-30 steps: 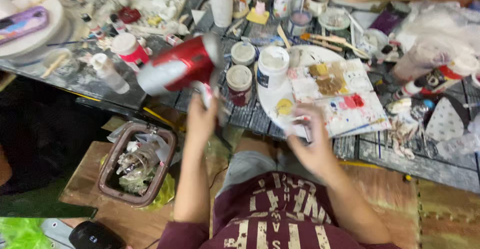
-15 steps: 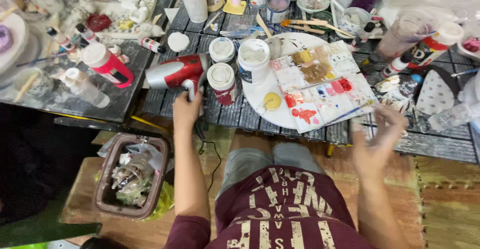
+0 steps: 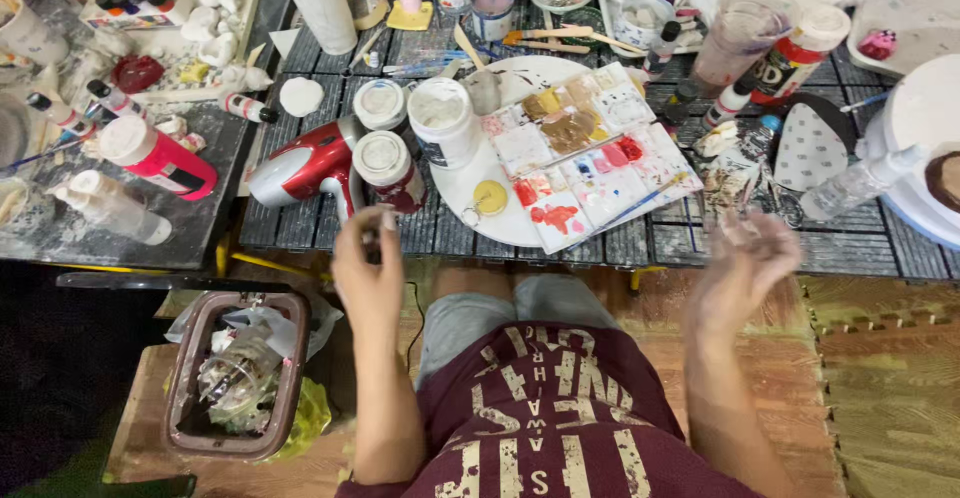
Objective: The person paints a small round object with a brush, dries it with a hairdryer, and then shapes a piece of clay by hand. The person places the painted object on a nearby tray and continues to roll and shape the clay on a white plate.
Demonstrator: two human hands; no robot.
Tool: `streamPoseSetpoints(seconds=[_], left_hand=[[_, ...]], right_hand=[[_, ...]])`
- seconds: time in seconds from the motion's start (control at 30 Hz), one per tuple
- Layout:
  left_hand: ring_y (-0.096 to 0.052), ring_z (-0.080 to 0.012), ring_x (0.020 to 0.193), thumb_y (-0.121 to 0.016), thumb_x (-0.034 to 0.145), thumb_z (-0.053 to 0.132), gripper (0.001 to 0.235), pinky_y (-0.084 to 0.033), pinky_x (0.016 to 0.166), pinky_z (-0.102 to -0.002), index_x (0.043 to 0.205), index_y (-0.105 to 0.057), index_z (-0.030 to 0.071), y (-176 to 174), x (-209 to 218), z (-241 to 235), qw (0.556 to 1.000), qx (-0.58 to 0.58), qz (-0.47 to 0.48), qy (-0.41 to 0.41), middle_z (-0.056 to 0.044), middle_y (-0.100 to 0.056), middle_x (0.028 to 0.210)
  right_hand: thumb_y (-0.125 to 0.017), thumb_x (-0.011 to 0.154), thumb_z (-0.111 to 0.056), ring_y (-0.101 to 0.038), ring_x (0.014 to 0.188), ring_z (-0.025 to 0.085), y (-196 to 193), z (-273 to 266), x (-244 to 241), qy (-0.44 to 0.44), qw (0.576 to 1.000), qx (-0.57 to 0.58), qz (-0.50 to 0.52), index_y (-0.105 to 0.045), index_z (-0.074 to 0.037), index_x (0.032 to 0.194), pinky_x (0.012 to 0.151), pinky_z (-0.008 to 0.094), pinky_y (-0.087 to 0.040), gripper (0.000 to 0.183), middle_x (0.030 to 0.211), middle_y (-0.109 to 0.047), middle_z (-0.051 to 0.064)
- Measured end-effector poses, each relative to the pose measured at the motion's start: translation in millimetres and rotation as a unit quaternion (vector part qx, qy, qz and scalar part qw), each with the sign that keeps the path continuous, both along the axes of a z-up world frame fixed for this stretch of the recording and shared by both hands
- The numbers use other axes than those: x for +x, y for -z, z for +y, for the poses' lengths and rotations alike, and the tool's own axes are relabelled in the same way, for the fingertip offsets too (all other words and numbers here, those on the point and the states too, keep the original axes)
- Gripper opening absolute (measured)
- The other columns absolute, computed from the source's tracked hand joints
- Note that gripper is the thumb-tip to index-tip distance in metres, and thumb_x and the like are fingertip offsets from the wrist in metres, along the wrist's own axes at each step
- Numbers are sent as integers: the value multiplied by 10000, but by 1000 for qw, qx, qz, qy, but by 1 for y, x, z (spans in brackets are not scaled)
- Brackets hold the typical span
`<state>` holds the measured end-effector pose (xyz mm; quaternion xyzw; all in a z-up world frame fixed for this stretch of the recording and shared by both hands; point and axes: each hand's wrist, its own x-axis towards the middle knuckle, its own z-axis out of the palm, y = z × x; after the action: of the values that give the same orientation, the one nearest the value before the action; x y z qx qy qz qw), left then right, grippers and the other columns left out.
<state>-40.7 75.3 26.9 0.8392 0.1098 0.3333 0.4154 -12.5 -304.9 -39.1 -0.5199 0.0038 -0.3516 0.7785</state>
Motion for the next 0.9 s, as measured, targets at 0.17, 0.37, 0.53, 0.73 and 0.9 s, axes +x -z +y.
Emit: streamPoseSetpoints(seconds=[0.17,0.37,0.53,0.73,0.9], left_hand=[[-730,-231,993,-630,1016,192,189,-536,910,-336,1121,-682,43,8,-4,-44,993,-79,2,89,-122,-755,1037],[-726,-216,953,-621,1016,175,191,-543,868,-337,1143,-663,38,12,-1,-66,991,-56,4,120,-127,-746,999],[-662,-232,699,-598,1004,193,210,-501,678,-355,1156,-671,69,12,-4,-66,976,-153,124,94,-97,-731,859],[-664,-204,974,-627,1009,147,297,-527,834,-319,1288,-606,50,23,-5,-62,990,-104,40,91,-111,-701,1065],[-466,-335,1371,-736,945,120,703,-449,1093,-429,1505,-339,-29,36,5,-73,992,-66,-52,97,-243,-421,1498]], right_hand=[[-505,1098,-259,-426,1539,339,4,49,-27,-157,981,79,81,-425,-39,1468,1255,480,-312,437,1634,-402,238],[-448,1000,-220,-248,1595,349,-3,85,-31,-261,940,181,123,-99,-35,1623,1308,503,-155,738,1691,-245,285],[-412,971,-234,-208,1579,337,-6,90,-22,-238,945,178,135,-81,-75,1624,1262,535,-146,750,1689,-204,245],[-417,1034,-336,-263,1550,437,5,78,1,-183,961,188,87,-81,-119,1633,1276,545,-185,721,1681,-201,300],[-362,1082,-319,-327,1548,441,8,42,33,-136,975,162,72,-141,-109,1605,1301,555,-235,605,1682,-216,293]])
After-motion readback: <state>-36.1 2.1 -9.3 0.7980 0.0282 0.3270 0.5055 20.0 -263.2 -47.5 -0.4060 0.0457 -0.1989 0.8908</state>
